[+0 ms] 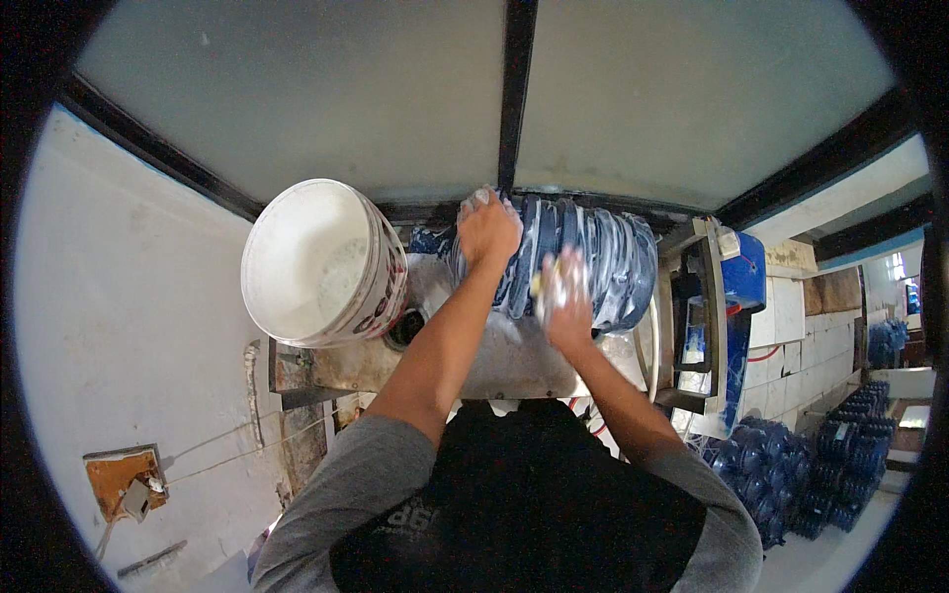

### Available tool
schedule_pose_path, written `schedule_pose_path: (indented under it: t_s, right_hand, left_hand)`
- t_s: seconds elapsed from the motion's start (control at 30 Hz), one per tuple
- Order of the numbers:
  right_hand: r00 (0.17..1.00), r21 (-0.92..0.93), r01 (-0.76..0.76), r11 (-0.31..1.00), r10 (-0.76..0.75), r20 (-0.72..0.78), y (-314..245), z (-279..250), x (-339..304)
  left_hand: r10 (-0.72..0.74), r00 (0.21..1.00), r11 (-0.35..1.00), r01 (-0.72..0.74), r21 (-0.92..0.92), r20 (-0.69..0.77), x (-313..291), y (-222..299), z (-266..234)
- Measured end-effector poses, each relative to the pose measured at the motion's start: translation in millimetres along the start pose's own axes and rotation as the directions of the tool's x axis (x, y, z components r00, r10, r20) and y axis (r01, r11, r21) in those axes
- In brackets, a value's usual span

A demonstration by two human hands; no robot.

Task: The person scrubs the outside of a large blue water jug with a soapy sponge at a wash basin, turns it over to clean all sides, and sets it aside.

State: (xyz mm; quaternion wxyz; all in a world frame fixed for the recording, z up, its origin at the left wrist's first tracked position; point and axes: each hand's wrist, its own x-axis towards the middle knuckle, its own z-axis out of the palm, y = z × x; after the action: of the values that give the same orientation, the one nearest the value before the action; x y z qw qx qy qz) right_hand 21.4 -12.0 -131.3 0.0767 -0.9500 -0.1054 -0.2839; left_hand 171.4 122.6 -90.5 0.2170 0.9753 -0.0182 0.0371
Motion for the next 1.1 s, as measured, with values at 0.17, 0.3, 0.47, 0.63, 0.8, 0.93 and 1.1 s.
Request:
schedule_pose_path:
  t_s: [0.17, 0.3, 0.47, 0.63, 0.8, 0.93, 1.1]
  right_hand:
    - [0.985, 0.007, 0.009, 1.000, -0.010, 0.173, 4, 16, -85]
    - [0.985, 0.010, -0.169, 0.986, 0.169, -0.018, -7, 12, 7]
    - [0.808, -0.133, -0.536, 0.833, 0.553, 0.206, 27, 26, 144]
    - [0.798, -0.235, -0.406, 0.883, 0.468, 0.380, 6, 22, 146]
    - [0.987, 0.035, 0.005, 0.999, -0.010, 0.160, -64, 17, 13]
    - [0.987, 0.079, 0.047, 0.996, -0.059, 0.152, -54, 29, 40]
    - [0.709, -0.083, -0.414, 0.907, 0.378, 0.595, 13, 68, 181]
  left_hand:
    - [0.025, 0.999, 1.000, -0.025, -0.004, -0.042, -1, 3, 4]
    - [0.045, 0.996, 0.999, -0.047, -0.024, -0.076, 2, -4, 7]
    - [0.083, 0.979, 0.966, -0.124, -0.225, -0.185, 9, -10, 15]
    - [-0.002, 0.991, 0.932, -0.046, -0.358, -0.132, 12, -14, 4]
    - [-0.086, 0.989, 0.869, 0.016, -0.495, -0.118, 5, -13, -7]
    - [-0.104, 0.983, 0.790, -0.012, -0.614, -0.153, 6, -26, 8]
    - [-0.101, 0.978, 0.771, -0.041, -0.635, -0.185, 2, -24, 5]
